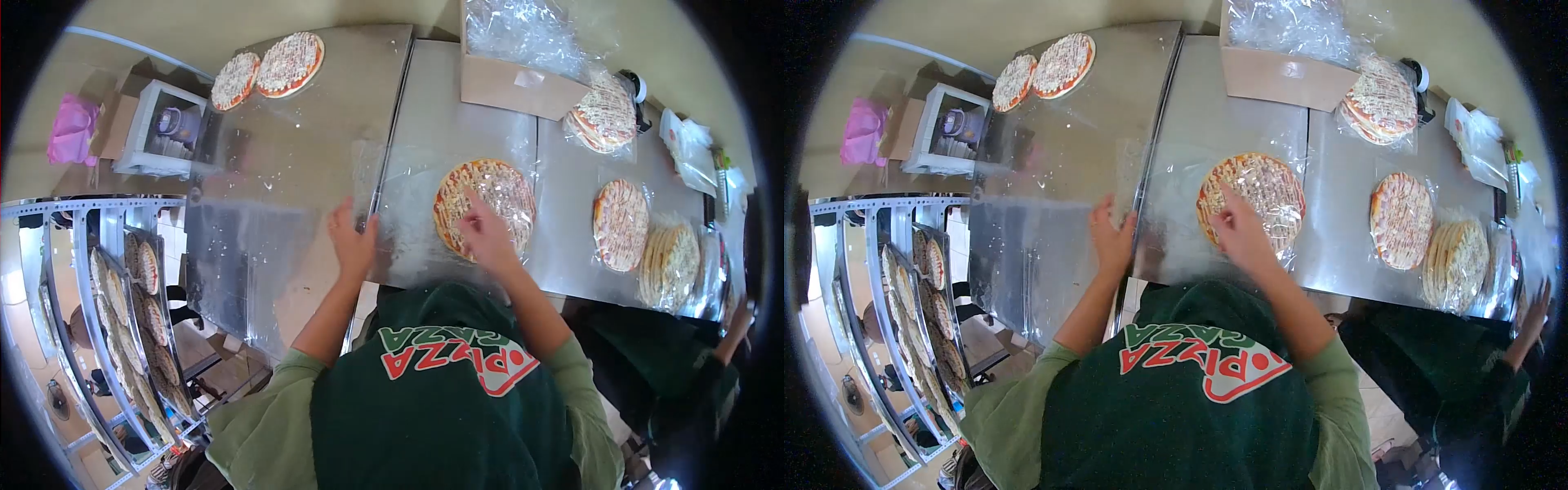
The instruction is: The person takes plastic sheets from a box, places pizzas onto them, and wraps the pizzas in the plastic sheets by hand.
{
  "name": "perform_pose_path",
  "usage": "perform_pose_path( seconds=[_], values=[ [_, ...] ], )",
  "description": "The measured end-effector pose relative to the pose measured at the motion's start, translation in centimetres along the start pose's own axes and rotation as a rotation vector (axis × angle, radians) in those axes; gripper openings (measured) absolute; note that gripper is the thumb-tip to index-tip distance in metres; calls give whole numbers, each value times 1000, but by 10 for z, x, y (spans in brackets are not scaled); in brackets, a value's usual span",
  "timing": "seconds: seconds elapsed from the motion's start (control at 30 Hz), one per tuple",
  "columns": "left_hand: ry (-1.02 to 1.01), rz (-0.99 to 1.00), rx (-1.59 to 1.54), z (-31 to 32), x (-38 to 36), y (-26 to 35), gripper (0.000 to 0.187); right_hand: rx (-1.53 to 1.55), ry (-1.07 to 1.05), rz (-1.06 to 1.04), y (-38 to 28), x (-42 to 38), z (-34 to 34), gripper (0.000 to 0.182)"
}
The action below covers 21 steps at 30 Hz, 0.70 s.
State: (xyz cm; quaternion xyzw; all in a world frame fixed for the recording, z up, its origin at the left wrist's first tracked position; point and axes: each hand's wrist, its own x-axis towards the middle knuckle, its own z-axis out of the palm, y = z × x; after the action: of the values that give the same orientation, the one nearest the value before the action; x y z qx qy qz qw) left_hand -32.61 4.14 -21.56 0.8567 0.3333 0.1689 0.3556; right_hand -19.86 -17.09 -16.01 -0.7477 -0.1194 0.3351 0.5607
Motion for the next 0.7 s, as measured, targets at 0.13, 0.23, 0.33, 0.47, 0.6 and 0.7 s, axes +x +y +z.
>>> perform_pose_path(
  seconds=[0.13, 0.23, 0.33, 0.47, 0.6, 0.7],
  values=[
    [-182, 50, 211, -16, 22, -29, 43, -365, -52, -240, 32, 11, 46, 47],
    [-272, 31, 112, -12, 25, -37, 44, -385, 36, -401, 6, -8, 32, 38],
    [-373, -257, -365, -8, 27, -38, 44, -461, 468, -394, 18, -4, -25, 27],
    [-428, -687, -846, -16, 29, -8, 40, -969, 524, -279, 41, 37, -50, 51],
    [-542, -678, -1053, -14, 33, -6, 45, -1157, 288, -253, 62, 56, -19, 67],
    [-550, -698, -1138, -10, 36, 16, 53, -1127, 412, -245, 60, 54, -17, 64]
  ],
)
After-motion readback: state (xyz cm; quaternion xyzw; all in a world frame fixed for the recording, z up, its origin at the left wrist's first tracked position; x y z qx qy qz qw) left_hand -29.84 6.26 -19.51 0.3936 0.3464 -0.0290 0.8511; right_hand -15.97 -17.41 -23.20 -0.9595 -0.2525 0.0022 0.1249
